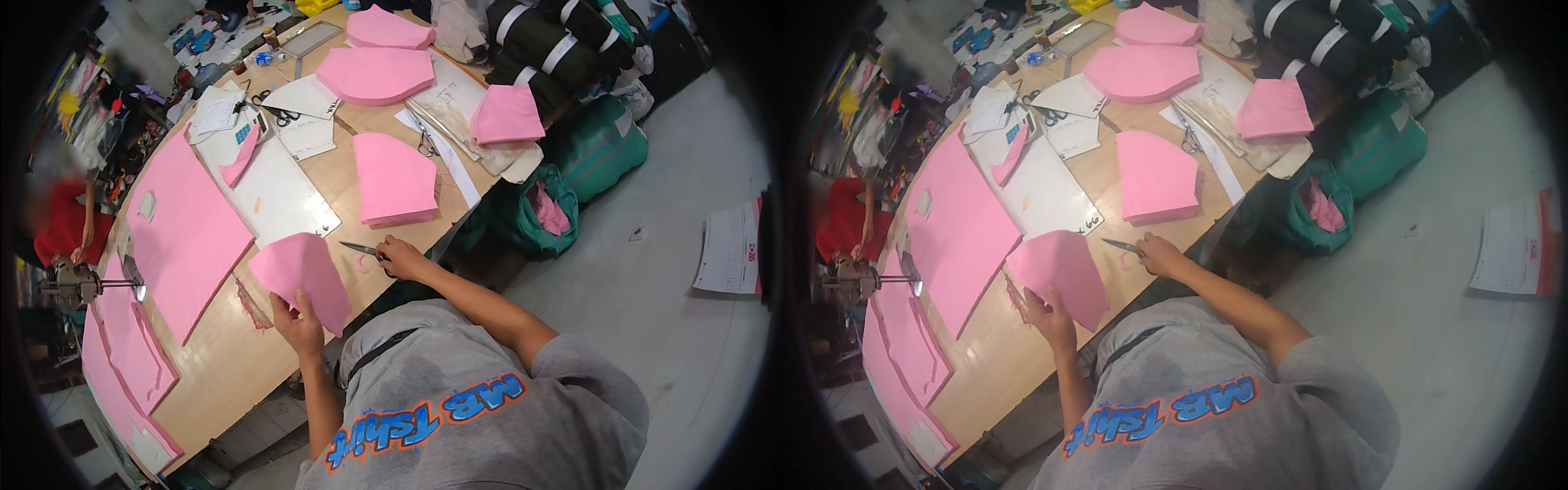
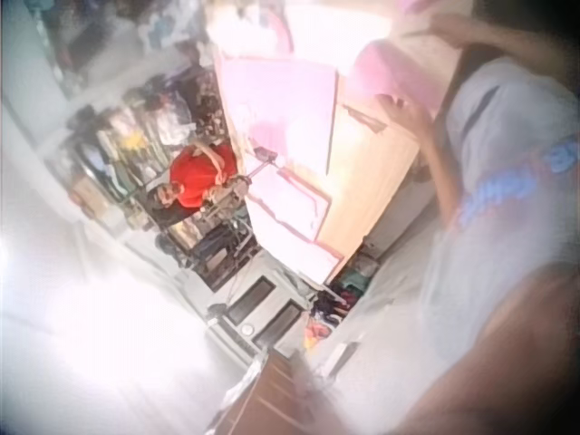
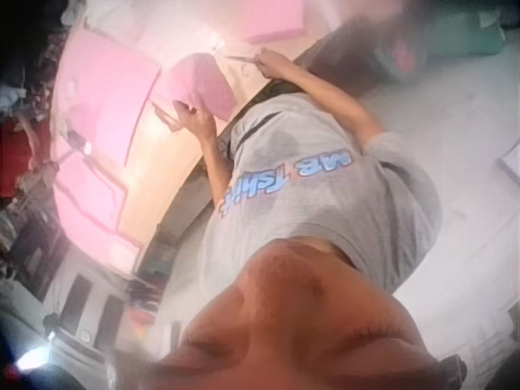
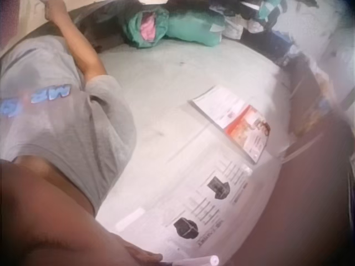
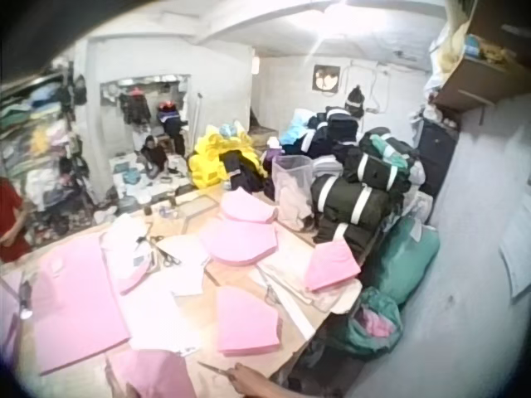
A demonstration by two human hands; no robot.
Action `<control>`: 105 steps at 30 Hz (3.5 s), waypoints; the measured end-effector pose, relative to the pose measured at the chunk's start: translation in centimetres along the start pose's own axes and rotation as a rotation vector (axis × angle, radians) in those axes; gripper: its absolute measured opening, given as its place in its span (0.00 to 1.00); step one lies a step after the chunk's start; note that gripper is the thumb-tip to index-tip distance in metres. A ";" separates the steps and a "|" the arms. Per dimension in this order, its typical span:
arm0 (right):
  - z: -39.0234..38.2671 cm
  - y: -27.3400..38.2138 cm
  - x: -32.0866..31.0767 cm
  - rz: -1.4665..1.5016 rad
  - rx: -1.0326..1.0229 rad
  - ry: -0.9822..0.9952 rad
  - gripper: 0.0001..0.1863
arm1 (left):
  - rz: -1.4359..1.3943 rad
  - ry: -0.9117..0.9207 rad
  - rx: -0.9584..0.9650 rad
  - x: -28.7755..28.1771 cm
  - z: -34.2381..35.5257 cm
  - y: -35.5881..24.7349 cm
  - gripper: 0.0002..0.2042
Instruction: The person cuts pink fabric pieces using scissors, aligns them with paper templates, and folds the cut pieces into stacks on the table. The person also discards offcuts into a green bag and continues cutting additional fabric pieces throughout the clip.
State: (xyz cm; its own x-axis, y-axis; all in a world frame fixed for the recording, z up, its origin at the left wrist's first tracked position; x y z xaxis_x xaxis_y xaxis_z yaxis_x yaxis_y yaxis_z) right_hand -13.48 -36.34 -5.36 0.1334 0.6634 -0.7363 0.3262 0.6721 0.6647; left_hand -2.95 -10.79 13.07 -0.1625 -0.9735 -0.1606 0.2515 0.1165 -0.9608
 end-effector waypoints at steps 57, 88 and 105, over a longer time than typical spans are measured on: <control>10.4 -7.7 -17.7 0.195 0.298 -0.319 0.18 | 0.046 0.638 -0.616 21.6 8.0 11.4 0.27; 9.8 -13.4 -14.6 0.240 0.485 -0.548 0.20 | 0.166 0.420 -0.578 23.1 8.4 14.5 0.24; 6.9 -11.3 -12.8 0.130 0.427 -0.630 0.17 | -0.099 0.350 -0.578 22.8 6.6 16.4 0.23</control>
State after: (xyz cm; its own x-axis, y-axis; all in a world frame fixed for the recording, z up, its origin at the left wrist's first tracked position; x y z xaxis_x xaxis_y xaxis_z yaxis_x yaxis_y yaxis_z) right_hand -12.43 -54.70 -4.28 0.6610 0.3300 -0.6739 0.5871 0.3318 0.7384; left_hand 3.73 -32.36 -4.87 -0.4819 -0.8755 -0.0358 -0.3149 0.2111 -0.9253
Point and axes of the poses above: each hand's wrist, its own z-axis towards the middle knuckle, its own x-axis out of the palm, y = z × x, the point moved 2 cm from there along z, towards the middle knuckle, and after that the axes turned 6 degrees about -y, right-handed, at the moved point
